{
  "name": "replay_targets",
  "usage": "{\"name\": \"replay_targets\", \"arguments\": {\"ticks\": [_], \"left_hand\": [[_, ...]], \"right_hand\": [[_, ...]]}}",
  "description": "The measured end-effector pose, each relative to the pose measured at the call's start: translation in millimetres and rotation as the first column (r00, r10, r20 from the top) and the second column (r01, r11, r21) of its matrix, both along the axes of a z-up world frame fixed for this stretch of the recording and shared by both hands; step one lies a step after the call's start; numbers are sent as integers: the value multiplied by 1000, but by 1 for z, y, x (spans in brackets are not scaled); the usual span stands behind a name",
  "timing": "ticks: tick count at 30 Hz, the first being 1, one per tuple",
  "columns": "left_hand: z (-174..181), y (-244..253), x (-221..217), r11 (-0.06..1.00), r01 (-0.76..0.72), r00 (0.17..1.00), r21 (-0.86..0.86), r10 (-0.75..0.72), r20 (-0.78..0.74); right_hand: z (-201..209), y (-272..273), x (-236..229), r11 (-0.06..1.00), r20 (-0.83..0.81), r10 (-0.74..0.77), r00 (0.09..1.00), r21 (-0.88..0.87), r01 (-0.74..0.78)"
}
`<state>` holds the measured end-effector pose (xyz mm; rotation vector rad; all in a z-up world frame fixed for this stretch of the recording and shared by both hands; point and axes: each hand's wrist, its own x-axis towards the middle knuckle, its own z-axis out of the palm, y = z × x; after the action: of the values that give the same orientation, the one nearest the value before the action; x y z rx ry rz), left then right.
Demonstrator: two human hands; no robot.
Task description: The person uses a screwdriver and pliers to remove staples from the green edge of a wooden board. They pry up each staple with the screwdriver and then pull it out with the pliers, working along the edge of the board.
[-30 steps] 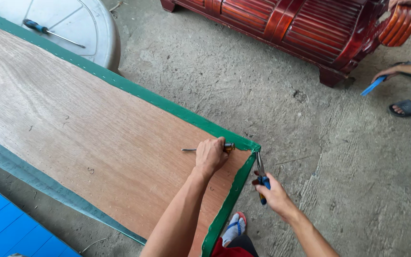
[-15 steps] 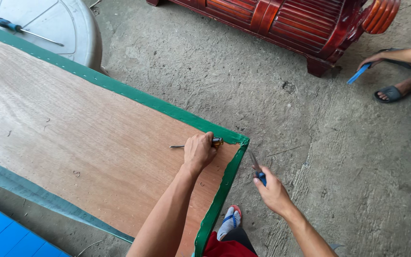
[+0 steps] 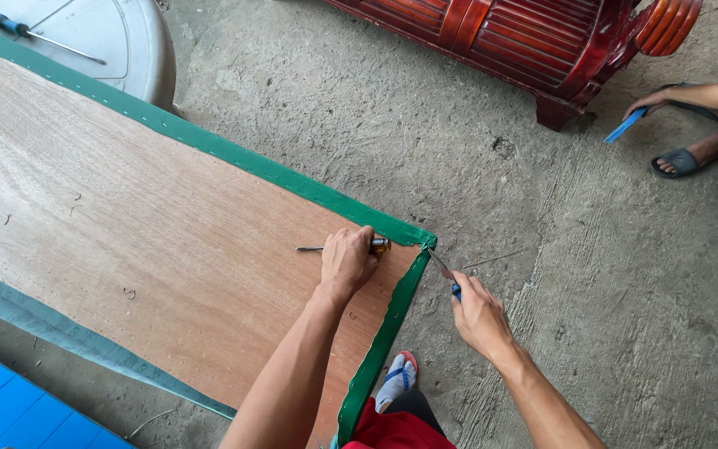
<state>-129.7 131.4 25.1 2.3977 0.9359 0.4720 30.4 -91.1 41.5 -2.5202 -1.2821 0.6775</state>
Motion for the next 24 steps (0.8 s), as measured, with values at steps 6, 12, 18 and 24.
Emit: {"name": "replay_targets", "arguments": {"ticks": [6,12,18,24], "left_hand": [[3,-1,1,1000,-3,1000,-3,3,-26],[2,1,2,1000,7,998,-18,-8,-62],[5,4,5,999,16,996,-36,-19,-83],[3,1,3,1000,10,996,-15,-12,-92]], "right_hand": [[-6,8,18,974,376,195,906,35,-224],[-21,9,31,972,-887,-187,422,-104,213],[-32,0,-3,892,-759,203,-619,-117,437],[-23,18,4,905,-954,-255,158,-177,388]]}}
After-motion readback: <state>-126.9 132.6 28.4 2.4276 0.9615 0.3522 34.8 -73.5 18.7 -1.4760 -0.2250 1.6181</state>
